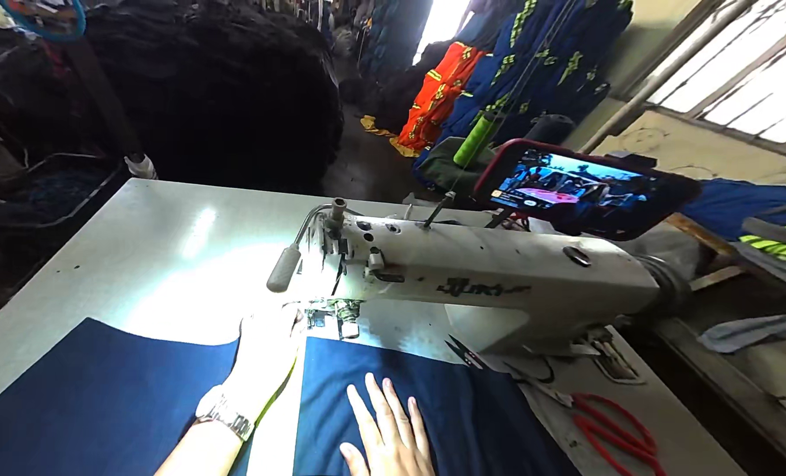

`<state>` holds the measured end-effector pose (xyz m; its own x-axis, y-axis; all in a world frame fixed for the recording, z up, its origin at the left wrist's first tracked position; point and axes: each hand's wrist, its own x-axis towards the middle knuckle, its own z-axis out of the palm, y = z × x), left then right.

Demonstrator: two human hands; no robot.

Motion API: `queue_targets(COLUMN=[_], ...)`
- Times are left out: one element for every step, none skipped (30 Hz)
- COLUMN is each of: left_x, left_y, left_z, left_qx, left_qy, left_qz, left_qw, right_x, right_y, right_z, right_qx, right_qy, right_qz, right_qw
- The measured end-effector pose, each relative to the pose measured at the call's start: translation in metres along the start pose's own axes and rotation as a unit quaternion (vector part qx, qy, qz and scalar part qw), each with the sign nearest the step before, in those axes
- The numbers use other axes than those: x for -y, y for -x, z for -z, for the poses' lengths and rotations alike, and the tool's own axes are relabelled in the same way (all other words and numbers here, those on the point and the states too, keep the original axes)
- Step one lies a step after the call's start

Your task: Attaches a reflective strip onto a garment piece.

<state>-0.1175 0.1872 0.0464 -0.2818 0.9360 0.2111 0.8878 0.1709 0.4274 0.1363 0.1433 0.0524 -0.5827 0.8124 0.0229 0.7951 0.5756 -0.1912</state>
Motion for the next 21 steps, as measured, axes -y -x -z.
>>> queue_targets(left_x=[0.001, 0.001, 0.002, 0.003, 0.004, 0.005, 0.005, 0.003, -0.003, -0.014, -0.025, -0.025, -0.019, -0.014, -0.008, -0.003, -0.002, 0.002, 0.004, 0.008, 0.009], left_y=[0.002, 0.005, 0.010, 0.015, 0.019, 0.022, 0.023, 0.022, 0.019, 0.013, 0.006, 0.002, 0.002, 0.002, 0.005, 0.011, 0.019, 0.030, 0.037, 0.041, 0.042], left_z=[-0.003, -0.004, -0.003, -0.002, 0.000, 0.001, 0.004, 0.009, 0.019, 0.036, 0.052, 0.055, 0.051, 0.045, 0.039, 0.033, 0.034, 0.033, 0.031, 0.025, 0.021], left_qx=[-0.016, -0.018, -0.007, 0.006, 0.024, 0.032, 0.034, 0.038, 0.062, 0.112, 0.146, 0.139, 0.115, 0.090, 0.056, 0.011, 0.006, -0.002, 0.003, -0.013, -0.025], left_qy=[0.006, 0.019, 0.042, 0.066, 0.079, 0.073, 0.055, 0.030, 0.008, -0.007, -0.012, -0.018, -0.018, -0.013, -0.013, -0.016, -0.001, 0.000, 0.005, -0.001, 0.000], left_qz=[-0.026, -0.054, -0.080, -0.101, -0.112, -0.114, -0.108, -0.086, -0.043, 0.020, 0.077, 0.106, 0.114, 0.109, 0.087, 0.042, 0.004, -0.049, -0.086, -0.110, -0.112], left_qw=[1.000, 0.998, 0.996, 0.993, 0.990, 0.990, 0.992, 0.995, 0.997, 0.993, 0.986, 0.984, 0.987, 0.990, 0.995, 0.999, 1.000, 0.999, 0.996, 0.994, 0.993], right_x=[0.000, 0.000, 0.001, 0.001, 0.002, 0.002, 0.001, 0.001, 0.001, 0.002, 0.002, 0.002, 0.002, 0.001, 0.000, 0.000, 0.000, 0.000, -0.001, -0.001, -0.002], right_y=[0.000, 0.001, 0.001, 0.002, 0.002, 0.001, 0.001, 0.001, 0.001, 0.001, 0.001, 0.001, 0.001, 0.000, 0.000, 0.000, 0.000, 0.001, 0.000, -0.001, -0.001], right_z=[0.000, 0.000, 0.000, 0.000, 0.000, -0.001, -0.002, -0.002, -0.002, -0.001, 0.000, 0.000, -0.001, -0.002, -0.002, -0.003, -0.002, -0.002, -0.001, 0.000, 0.000], right_qx=[-0.005, -0.006, -0.005, -0.005, -0.007, -0.011, -0.016, -0.018, -0.017, -0.014, -0.011, -0.008, -0.009, -0.008, -0.006, -0.004, -0.004, 0.000, 0.000, -0.003, -0.004], right_qy=[-0.002, -0.005, -0.007, -0.006, -0.005, -0.002, -0.001, -0.001, -0.002, -0.003, -0.003, -0.004, -0.003, 0.000, 0.001, -0.001, -0.004, -0.008, -0.013, -0.016, -0.015], right_qz=[0.000, -0.002, -0.003, -0.003, -0.003, -0.002, -0.001, -0.001, -0.001, -0.001, -0.002, -0.002, -0.001, 0.001, 0.003, 0.003, 0.004, 0.005, 0.006, 0.007, 0.008], right_qw=[1.000, 1.000, 1.000, 1.000, 1.000, 1.000, 1.000, 1.000, 1.000, 1.000, 1.000, 1.000, 1.000, 1.000, 1.000, 1.000, 1.000, 1.000, 1.000, 1.000, 1.000])
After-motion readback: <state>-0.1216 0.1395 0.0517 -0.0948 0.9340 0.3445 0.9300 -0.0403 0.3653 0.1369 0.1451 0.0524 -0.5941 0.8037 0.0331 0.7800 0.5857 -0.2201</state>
